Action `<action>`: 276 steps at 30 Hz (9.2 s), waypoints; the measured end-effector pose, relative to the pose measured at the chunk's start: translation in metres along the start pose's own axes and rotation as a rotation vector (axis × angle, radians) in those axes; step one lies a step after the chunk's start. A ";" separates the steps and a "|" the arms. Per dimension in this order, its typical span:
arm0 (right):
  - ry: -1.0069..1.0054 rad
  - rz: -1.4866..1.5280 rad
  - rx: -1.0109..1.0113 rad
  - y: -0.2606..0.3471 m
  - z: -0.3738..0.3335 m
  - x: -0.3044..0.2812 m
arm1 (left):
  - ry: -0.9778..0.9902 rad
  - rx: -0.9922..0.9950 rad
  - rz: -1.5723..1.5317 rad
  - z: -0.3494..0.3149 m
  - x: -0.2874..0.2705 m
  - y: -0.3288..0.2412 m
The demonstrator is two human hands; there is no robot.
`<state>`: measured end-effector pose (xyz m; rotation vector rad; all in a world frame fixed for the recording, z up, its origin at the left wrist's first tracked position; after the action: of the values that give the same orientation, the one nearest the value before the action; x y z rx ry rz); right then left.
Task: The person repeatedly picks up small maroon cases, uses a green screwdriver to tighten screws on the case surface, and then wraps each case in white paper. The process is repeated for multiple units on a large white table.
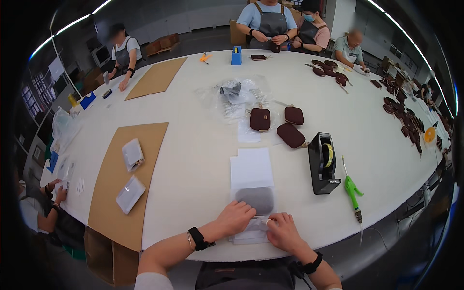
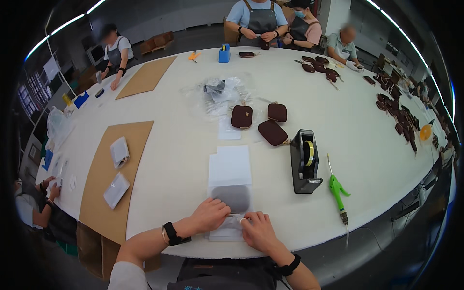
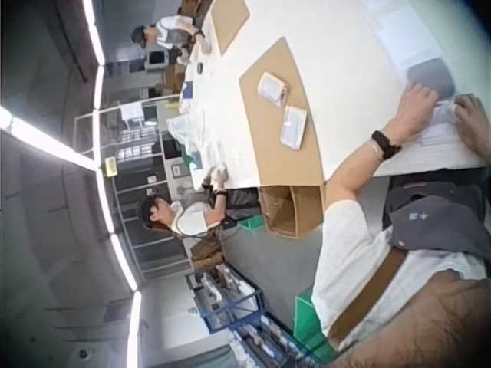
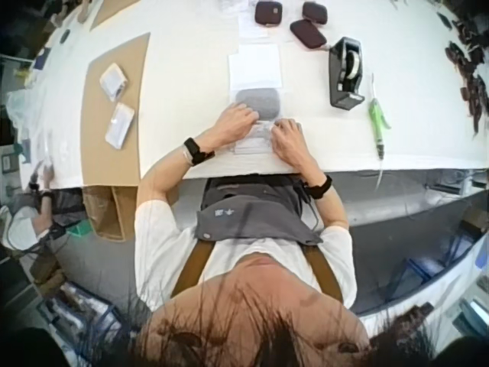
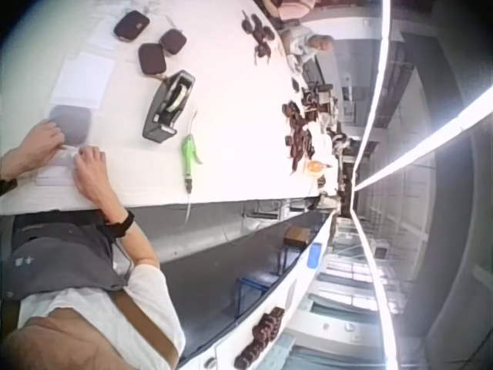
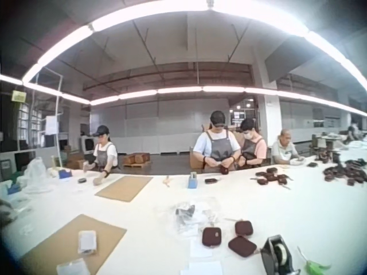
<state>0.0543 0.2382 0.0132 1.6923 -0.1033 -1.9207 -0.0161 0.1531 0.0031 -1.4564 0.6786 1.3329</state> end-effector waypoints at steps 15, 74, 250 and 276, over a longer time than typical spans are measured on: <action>-0.159 0.176 0.013 -0.015 0.003 -0.015 | -0.027 -0.019 -0.087 0.000 -0.005 0.005; -0.441 0.288 0.691 -0.210 -0.048 -0.152 | 0.193 -0.130 0.086 -0.019 0.005 -0.029; 0.544 0.651 1.373 0.034 -0.402 0.001 | 1.200 -0.715 -2.465 0.001 0.303 -0.236; 0.298 0.555 1.291 0.018 -0.399 0.006 | 1.199 -0.835 -2.406 -0.002 0.299 -0.233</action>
<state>0.4325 0.3425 -0.0628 2.2640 -1.7775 -1.1074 0.2630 0.2945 -0.2114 -1.9418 -1.1233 -1.3752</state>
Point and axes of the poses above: each hand's wrist, its own z-axis towards the middle knuckle, its own x-axis out of the palm, y = z × x, the point moved 10 cm from there along z, towards the middle knuckle, and after that the axes turned 8 degrees about y, right-handed, at the moved point
